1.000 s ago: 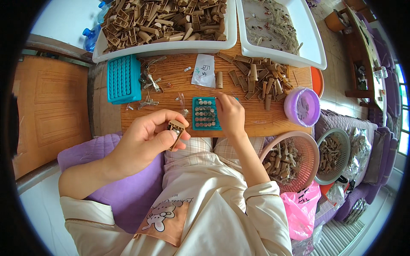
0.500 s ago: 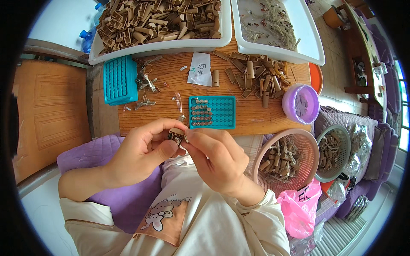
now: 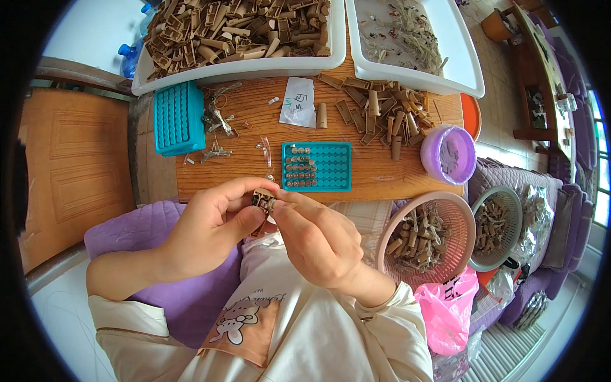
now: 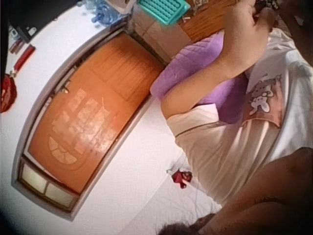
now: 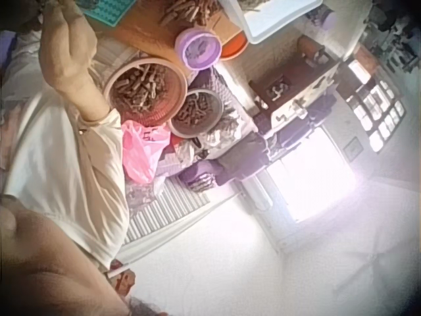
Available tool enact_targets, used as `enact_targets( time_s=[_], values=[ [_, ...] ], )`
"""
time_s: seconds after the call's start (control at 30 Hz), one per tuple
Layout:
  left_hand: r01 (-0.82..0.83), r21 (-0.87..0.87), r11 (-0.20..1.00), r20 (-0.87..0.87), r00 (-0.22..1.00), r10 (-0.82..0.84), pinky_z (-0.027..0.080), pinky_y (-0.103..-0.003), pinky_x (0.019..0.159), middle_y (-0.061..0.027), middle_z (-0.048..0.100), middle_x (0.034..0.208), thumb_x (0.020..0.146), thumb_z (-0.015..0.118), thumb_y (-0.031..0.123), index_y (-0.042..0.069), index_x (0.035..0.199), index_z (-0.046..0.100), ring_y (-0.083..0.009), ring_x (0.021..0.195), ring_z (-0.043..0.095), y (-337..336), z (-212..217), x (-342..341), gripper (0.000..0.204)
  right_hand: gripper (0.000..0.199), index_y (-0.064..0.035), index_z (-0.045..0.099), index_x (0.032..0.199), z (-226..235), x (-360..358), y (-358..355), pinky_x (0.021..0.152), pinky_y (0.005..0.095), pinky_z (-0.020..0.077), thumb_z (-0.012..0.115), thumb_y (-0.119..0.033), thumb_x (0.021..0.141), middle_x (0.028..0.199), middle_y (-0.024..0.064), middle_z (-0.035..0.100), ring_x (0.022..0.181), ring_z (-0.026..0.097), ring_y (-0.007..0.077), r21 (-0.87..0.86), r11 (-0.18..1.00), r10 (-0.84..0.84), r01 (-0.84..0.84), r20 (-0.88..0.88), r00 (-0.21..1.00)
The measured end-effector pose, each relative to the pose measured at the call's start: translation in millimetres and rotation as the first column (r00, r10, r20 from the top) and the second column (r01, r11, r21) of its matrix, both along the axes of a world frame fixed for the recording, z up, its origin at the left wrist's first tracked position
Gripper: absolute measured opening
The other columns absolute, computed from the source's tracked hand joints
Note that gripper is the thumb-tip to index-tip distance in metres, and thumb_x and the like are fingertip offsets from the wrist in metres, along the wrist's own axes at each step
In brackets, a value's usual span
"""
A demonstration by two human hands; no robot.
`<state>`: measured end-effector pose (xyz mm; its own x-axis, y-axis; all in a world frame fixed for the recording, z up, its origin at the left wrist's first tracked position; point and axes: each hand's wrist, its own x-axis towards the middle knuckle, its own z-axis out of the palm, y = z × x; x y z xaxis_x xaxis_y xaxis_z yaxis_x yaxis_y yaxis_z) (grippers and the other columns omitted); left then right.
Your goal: The person assembles small plastic and metal components into a larger unit by hand at a table.
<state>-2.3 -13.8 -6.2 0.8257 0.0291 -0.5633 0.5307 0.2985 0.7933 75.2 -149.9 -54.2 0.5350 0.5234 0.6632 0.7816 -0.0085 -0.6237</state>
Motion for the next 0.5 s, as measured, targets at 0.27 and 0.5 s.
enact_targets(
  time_s=[0.27,0.5],
  values=[
    [0.048,0.333,0.942,0.081,0.994,-0.079,0.044,-0.022,0.068,-0.0052,0.056,0.078,0.083,0.046,0.001,-0.002,0.110,0.045,-0.0069,0.074,0.053,-2,5,3,0.027,0.027,0.0028,0.056,0.081,-2,0,2,0.056,0.0269,0.0519,0.061,0.014,0.057,0.074,0.0113,0.058,0.072,0.062,0.0236,0.021,1.000,0.023,-0.023,-0.017,1.000],
    [0.141,0.687,0.712,0.121,0.945,-0.304,0.046,-0.032,0.055,-0.0158,0.058,0.072,0.075,0.054,0.002,0.001,0.106,0.048,-0.0277,0.062,0.060,-6,0,-1,0.032,0.021,-0.0024,0.052,0.079,18,15,-7,0.053,0.0319,0.0452,0.062,0.005,0.062,0.071,0.0082,0.052,0.065,0.055,0.0255,-0.315,0.909,0.160,-0.271,-0.337,0.928]
  ],
)
